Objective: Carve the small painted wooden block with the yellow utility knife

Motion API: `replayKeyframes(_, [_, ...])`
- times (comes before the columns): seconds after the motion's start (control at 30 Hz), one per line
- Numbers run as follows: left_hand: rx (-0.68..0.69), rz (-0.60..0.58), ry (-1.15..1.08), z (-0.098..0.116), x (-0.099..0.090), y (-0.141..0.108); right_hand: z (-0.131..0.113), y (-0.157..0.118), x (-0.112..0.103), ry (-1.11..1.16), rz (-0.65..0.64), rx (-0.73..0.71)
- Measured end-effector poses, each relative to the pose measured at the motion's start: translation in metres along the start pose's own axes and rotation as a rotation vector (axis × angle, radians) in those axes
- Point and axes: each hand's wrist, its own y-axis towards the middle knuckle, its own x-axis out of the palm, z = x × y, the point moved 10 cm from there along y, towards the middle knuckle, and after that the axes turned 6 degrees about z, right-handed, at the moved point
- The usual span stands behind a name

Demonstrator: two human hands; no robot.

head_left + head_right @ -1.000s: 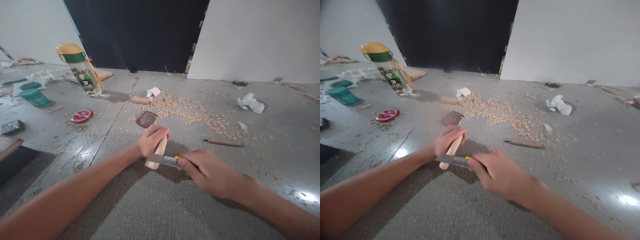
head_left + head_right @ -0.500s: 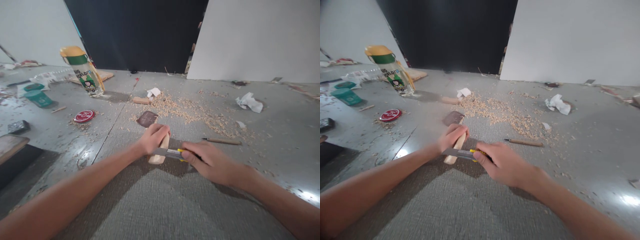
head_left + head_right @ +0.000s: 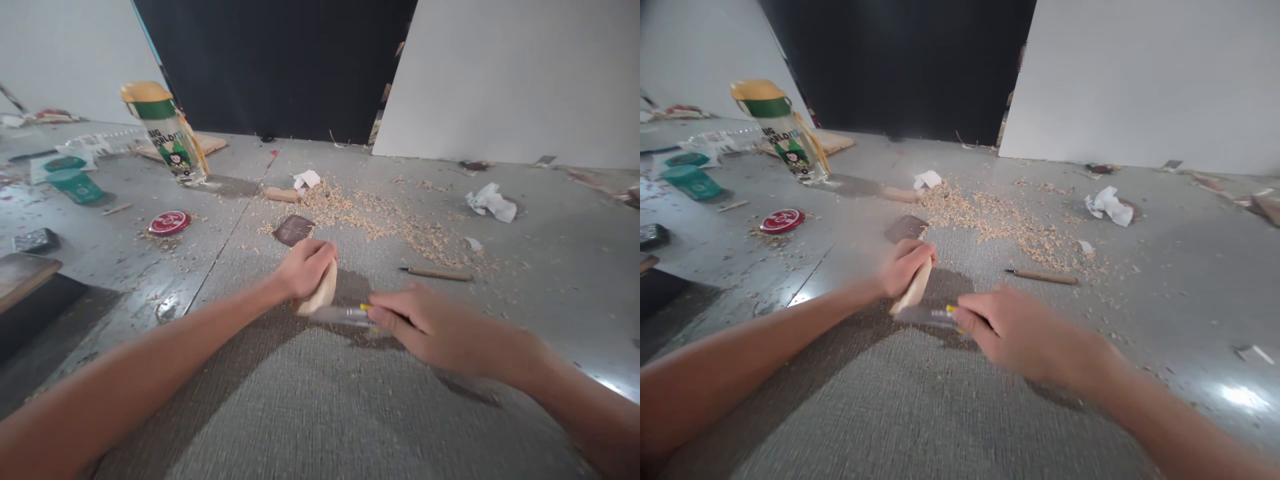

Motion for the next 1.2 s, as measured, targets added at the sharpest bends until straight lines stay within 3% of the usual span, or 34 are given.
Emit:
replayKeyframes(0.17, [0.012, 0.023, 0.049, -0.002, -0.003, 0.001, 0.001, -0.01, 0.003, 0.008, -0.113, -0.016])
replayKeyframes(0.5, [0.02, 0.055, 0.205, 0.007, -0.005, -0.005, 0.004, -0.009, -0.026, 0.065, 0.079, -0.079])
replayKeyframes(0.83, [0.015, 0.066, 0.231, 0.006, -0.006, -0.003, -0.001, -0.011, -0.014, 0.11, 0.056, -0.019])
replayKeyframes(1.1, [0.02, 0.102, 0.186, 0.001, -0.009, -0.003, 0.005, -0.032, -0.023, 0.034, -0.043, -0.036])
replayKeyframes(1.2, [0.023, 0.099, 0.202, 0.001, -0.008, -0.004, 0.007, -0.033, -0.029, 0.061, 0.02, -0.027])
